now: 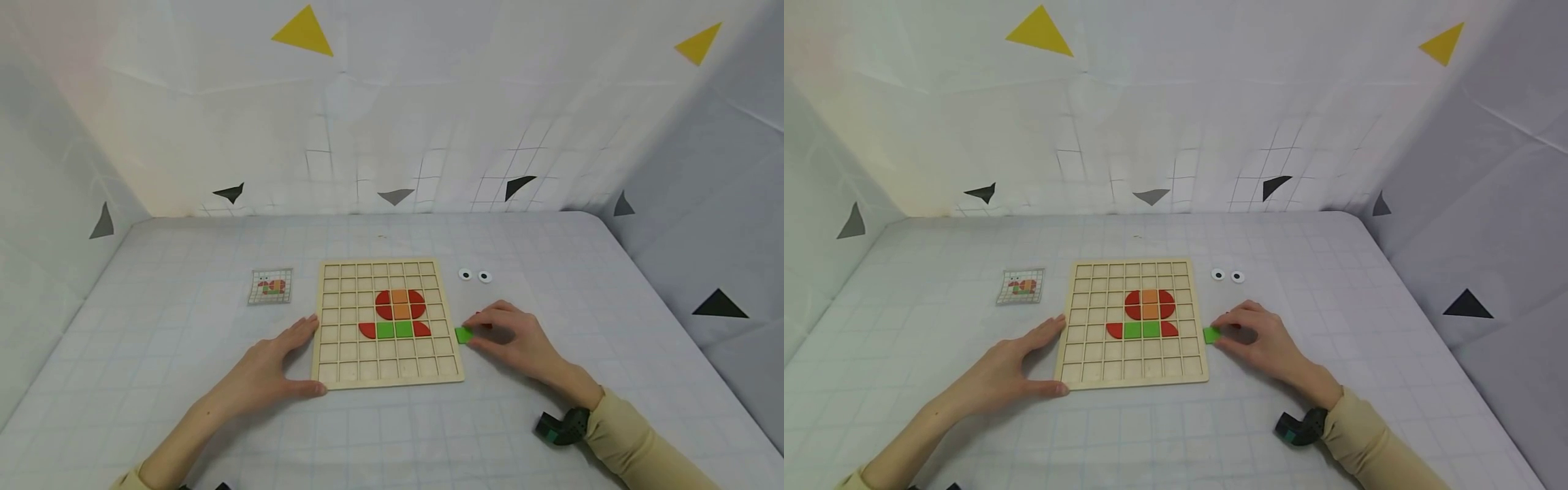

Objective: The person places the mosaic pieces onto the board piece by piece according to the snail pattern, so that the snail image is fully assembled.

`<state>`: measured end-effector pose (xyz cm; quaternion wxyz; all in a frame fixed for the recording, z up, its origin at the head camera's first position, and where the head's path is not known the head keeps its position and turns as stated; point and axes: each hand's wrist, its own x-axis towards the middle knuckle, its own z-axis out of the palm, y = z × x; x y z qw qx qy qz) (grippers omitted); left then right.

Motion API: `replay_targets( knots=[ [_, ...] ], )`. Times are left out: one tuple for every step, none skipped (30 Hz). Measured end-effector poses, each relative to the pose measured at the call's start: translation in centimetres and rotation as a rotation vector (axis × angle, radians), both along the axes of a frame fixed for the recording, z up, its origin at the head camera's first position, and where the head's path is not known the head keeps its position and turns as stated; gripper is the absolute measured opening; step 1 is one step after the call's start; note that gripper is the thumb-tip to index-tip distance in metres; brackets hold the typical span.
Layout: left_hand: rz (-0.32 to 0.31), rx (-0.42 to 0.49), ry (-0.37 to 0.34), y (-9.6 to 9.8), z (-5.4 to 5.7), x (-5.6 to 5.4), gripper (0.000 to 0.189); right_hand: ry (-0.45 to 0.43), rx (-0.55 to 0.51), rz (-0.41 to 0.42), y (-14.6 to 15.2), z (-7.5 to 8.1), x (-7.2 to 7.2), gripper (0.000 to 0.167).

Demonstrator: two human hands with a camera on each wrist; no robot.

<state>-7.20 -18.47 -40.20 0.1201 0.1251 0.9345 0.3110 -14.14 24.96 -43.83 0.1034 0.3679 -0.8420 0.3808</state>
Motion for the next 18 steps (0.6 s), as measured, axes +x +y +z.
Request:
replay_targets(
  knots=[
    [0.000,0.000,-0.001,0.00,0.00,0.00,0.107,0.009,0.001,0.001,0.01,-0.03,-0.03,0.039],
    [-0.001,0.000,-0.002,-0.01,0.00,0.00,0.107,0.016,-0.001,0.002,0.04,-0.06,-0.06,0.040],
    [-0.002,0.000,-0.001,-0.01,0.00,0.00,0.107,0.023,-0.001,0.002,0.08,-0.10,-0.10,0.040],
    [-0.002,0.000,-0.002,-0.01,0.00,0.01,0.107,0.031,-0.002,0.003,0.10,-0.13,-0.13,0.041],
    [-0.001,-0.001,-0.002,-0.01,0.01,0.01,0.107,0.037,-0.003,0.004,0.13,-0.16,-0.15,0.041],
    [-0.001,-0.001,-0.003,-0.02,0.01,0.02,0.107,0.043,-0.004,0.005,0.16,-0.19,-0.17,0.041],
    [-0.001,-0.001,-0.004,-0.02,0.01,0.02,0.108,0.047,-0.006,0.006,0.19,-0.23,-0.19,0.041],
    [-0.001,-0.002,-0.005,-0.01,0.02,0.02,0.108,0.043,-0.009,0.006,0.21,-0.24,-0.18,0.041],
    [-0.001,-0.002,-0.005,0.00,0.02,0.02,0.108,0.041,-0.011,0.005,0.22,-0.24,-0.17,0.041],
    [-0.001,-0.002,-0.006,0.00,0.01,0.01,0.108,0.041,-0.012,0.004,0.23,-0.23,-0.16,0.041],
    [-0.002,-0.002,-0.006,0.00,0.00,0.01,0.108,0.040,-0.014,0.002,0.24,-0.22,-0.15,0.040],
    [-0.002,-0.001,-0.006,0.00,-0.01,0.00,0.108,0.044,-0.014,0.000,0.24,-0.18,-0.15,0.040],
    [-0.002,-0.002,-0.006,0.00,-0.02,-0.01,0.108,0.038,-0.015,-0.003,0.24,-0.13,-0.13,0.039],
    [-0.002,-0.003,-0.006,0.00,-0.02,-0.02,0.108,0.035,-0.015,-0.005,0.23,-0.06,-0.11,0.038],
    [-0.001,-0.002,-0.006,0.00,-0.01,-0.02,0.108,0.034,-0.012,-0.011,0.22,0.03,-0.10,0.037],
    [0.000,-0.003,-0.007,0.00,-0.01,-0.02,0.109,0.032,-0.009,-0.016,0.22,0.12,-0.11,0.036],
    [0.001,-0.003,-0.009,0.00,0.00,-0.03,0.109,0.033,-0.005,-0.022,0.20,0.24,-0.13,0.036],
    [0.002,-0.002,-0.010,0.00,0.00,-0.04,0.109,0.031,-0.003,-0.030,0.16,0.38,-0.18,0.036]
  ],
)
